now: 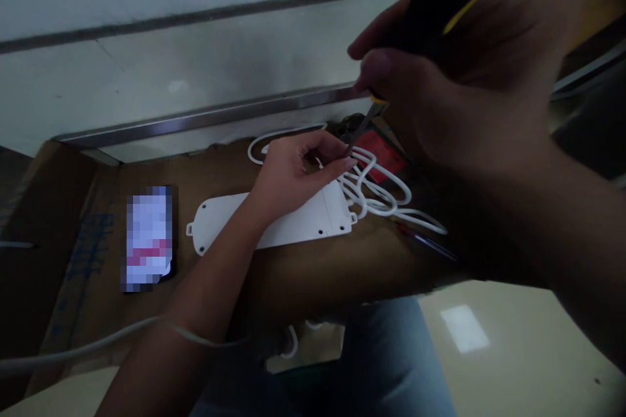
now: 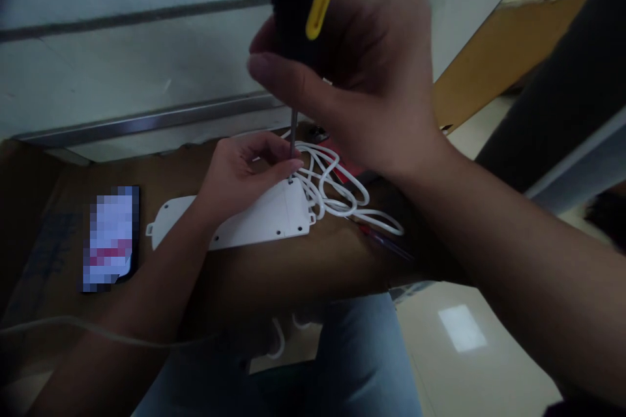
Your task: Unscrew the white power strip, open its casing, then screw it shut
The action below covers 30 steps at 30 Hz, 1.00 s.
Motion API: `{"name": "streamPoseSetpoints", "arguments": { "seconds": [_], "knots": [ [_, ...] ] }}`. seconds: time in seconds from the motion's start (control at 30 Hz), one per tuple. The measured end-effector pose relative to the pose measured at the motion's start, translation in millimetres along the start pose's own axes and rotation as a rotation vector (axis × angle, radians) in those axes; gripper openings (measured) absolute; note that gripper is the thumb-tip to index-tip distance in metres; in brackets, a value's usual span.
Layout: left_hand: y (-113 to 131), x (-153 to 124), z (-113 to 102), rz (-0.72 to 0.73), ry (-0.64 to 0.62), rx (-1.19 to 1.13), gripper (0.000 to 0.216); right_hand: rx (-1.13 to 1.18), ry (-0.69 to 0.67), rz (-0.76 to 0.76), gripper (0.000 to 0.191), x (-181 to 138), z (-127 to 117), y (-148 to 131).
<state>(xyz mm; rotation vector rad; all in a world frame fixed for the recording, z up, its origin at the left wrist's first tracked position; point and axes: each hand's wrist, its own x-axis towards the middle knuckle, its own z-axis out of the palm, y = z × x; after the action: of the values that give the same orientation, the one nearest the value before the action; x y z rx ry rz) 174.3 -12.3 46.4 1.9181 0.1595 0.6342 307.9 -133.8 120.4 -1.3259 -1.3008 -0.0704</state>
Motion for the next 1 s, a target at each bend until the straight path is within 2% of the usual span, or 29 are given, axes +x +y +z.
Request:
{"name": "streamPoseSetpoints", "arguments": {
  "seconds": [0.1,0.23,0.43,0.63,0.73,0.9,1.0],
  "knots": [
    [5,-1,-5,-0.044,-0.138,-0.1,0.022,0.049,0.019,-0.032,0.008,0,-2,-1],
    [12,-2,-13,-0.033,-0.328,-0.138,0.019,0.224,-0.118,0.021,0.009,1,-3,2],
    [18,-2,-17,0.037,-0.46,-0.095,0.019,0.216,-0.266,0.079,0.014,2,-6,0],
    [16,0,-16,0.077,-0.472,-0.087,0.021,0.266,-0.351,0.189,0.018,4,-8,-9],
    [15,0,-15,0.087,-0.463,-0.082,0.021,0.306,-0.383,0.19,0.021,4,-8,-10],
    [16,-2,-15,0.074,-0.442,-0.086,0.019,0.308,-0.327,0.19,0.022,3,-8,-9],
    [15,-2,-15,0.064,-0.469,-0.086,0.016,0.326,-0.412,0.152,0.016,5,-8,-10]
  ]
}}
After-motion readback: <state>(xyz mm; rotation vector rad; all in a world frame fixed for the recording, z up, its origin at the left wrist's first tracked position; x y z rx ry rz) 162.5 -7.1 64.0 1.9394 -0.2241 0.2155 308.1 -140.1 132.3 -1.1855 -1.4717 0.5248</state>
